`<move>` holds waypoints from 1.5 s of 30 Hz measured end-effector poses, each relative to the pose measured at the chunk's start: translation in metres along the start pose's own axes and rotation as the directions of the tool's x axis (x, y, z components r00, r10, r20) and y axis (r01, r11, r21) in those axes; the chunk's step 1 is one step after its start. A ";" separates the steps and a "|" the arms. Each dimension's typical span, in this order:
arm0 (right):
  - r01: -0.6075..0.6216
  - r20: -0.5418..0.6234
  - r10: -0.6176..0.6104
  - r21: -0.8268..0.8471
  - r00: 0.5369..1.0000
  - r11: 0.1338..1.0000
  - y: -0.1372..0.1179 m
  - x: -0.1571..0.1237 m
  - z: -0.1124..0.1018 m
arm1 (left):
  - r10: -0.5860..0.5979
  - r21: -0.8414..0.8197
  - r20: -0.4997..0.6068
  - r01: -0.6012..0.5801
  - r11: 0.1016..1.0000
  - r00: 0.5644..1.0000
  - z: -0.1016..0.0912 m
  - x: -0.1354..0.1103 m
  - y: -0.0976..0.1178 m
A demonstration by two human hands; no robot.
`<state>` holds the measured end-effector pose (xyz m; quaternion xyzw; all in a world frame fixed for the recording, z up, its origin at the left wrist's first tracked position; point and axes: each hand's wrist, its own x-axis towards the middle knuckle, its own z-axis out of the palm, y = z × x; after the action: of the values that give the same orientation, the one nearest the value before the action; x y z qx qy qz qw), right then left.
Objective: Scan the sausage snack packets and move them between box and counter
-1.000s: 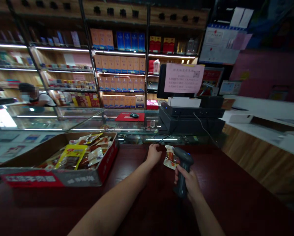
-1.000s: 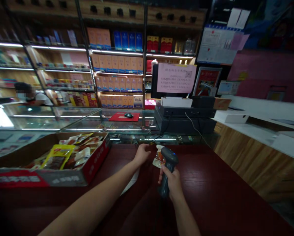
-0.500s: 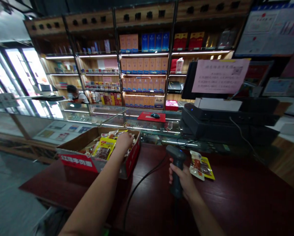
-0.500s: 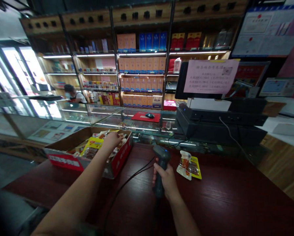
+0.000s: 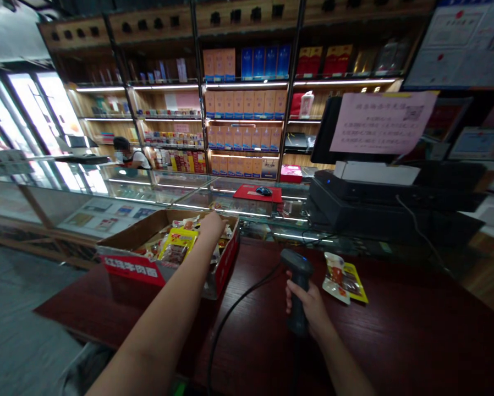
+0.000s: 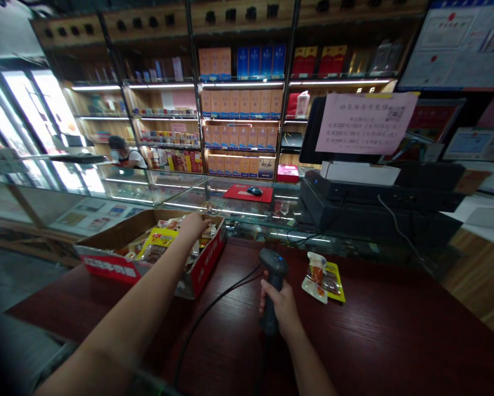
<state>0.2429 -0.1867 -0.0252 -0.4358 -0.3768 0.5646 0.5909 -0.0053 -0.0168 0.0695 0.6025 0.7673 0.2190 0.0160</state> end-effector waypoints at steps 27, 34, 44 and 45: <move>0.127 0.104 -0.124 -0.028 0.987 0.991 -0.001 -0.006 -0.002 | -0.021 -0.801 -0.316 -0.255 0.541 0.948 0.079 -0.108 0.024; 0.092 0.046 -0.090 -0.041 0.995 0.995 -0.002 -0.006 -0.001 | -0.015 -0.761 -0.354 -0.279 0.586 0.935 0.091 -0.104 0.018; 0.063 0.016 -0.062 -0.038 0.998 0.997 -0.001 -0.005 -0.001 | -0.036 -0.786 -0.316 -0.240 0.570 0.948 0.088 -0.107 0.021; 0.063 0.020 -0.062 -0.042 0.998 0.997 -0.001 -0.005 -0.001 | -0.040 -0.787 -0.315 -0.238 0.569 0.948 0.088 -0.107 0.021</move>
<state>0.2439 -0.1918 -0.0246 -0.4309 -0.4076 0.5420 0.5953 0.0689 -0.0849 -0.0277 0.5291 0.5370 0.6364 0.1636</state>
